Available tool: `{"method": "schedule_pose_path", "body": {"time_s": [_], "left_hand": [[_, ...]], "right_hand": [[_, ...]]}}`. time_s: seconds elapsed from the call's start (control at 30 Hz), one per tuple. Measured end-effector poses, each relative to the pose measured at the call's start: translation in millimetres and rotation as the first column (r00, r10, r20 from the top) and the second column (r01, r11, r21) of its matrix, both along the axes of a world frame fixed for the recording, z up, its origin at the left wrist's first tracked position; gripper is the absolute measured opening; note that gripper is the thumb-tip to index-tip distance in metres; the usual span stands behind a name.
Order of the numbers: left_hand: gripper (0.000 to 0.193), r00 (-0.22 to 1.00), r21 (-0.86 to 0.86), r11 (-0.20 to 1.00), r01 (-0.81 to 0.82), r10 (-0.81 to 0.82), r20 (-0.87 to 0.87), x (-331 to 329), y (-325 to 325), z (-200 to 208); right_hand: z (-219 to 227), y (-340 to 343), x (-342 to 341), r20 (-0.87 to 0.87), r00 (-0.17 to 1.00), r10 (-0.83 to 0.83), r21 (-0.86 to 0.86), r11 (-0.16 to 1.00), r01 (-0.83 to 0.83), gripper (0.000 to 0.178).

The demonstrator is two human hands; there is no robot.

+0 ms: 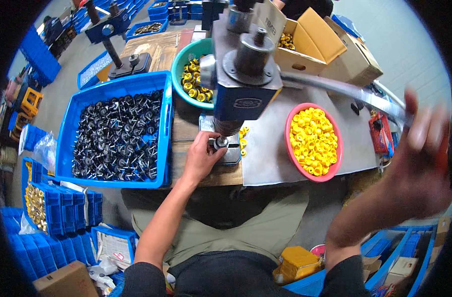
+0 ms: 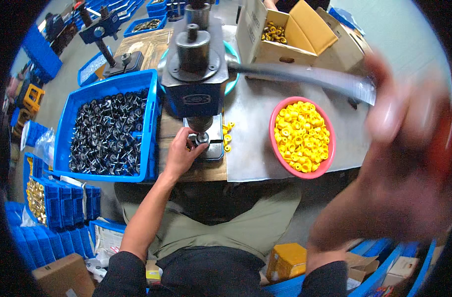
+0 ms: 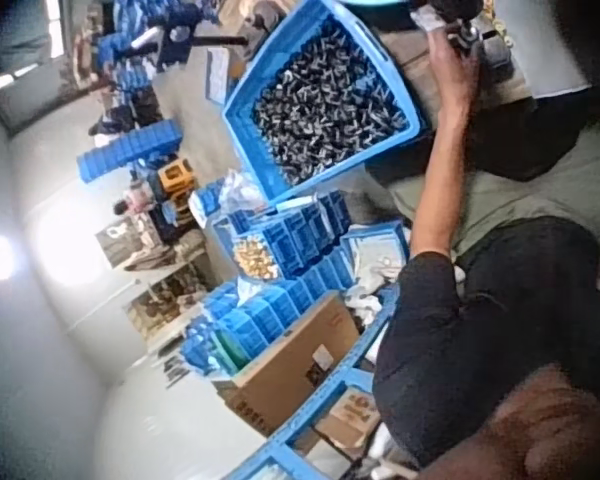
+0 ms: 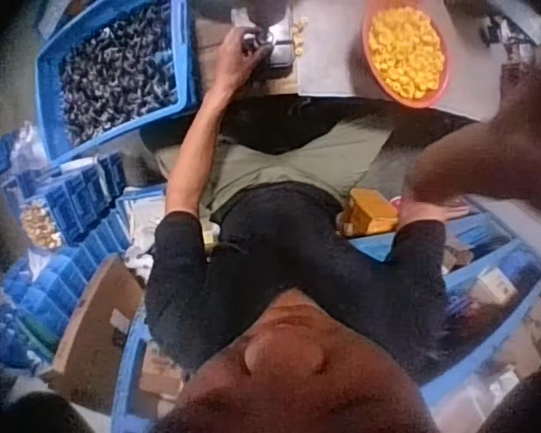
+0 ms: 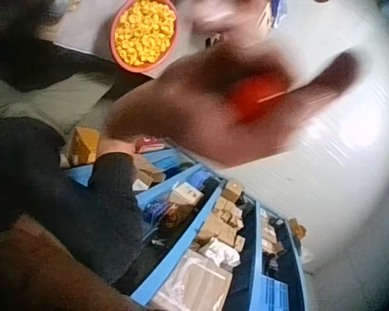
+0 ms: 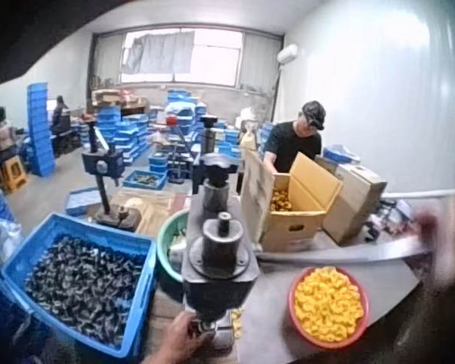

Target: The person assembles small metal pins and yellow plastic caps by hand, pressing them together using a manual press machine.

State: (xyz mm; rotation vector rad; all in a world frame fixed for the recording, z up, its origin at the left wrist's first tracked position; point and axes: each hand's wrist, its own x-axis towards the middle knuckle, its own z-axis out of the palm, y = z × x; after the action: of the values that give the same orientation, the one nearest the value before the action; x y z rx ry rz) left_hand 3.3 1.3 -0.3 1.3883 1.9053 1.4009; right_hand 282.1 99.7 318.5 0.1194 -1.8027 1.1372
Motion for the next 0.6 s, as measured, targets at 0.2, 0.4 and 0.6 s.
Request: {"method": "schedule_pose_path", "body": {"time_s": [0.2, 0.4, 0.6], "left_hand": [[0.039, 1.000, -0.015, 1.000, 0.005, -0.004, 0.028, 1.8, 3.6, 1.0], [0.041, 1.000, -0.047, 0.999, 0.009, -0.008, 0.019, 5.4, 3.2, 4.1], [0.040, 0.998, 0.010, 0.999, -0.032, 0.031, 0.050, 2.3, 4.1, -6.8]], "right_hand": [[-145.4, -111.9, 0.8, 0.103, 0.834, -0.542, -0.134, 0.823, 0.551, 0.055], [-262.7, -93.5, -21.1, -0.083, 0.738, -0.670, 0.098, 0.731, 0.675, 0.048], [-157.7, -85.9, 0.3, -0.070, 0.957, -0.281, 0.069, 0.956, 0.286, 0.041]]}}
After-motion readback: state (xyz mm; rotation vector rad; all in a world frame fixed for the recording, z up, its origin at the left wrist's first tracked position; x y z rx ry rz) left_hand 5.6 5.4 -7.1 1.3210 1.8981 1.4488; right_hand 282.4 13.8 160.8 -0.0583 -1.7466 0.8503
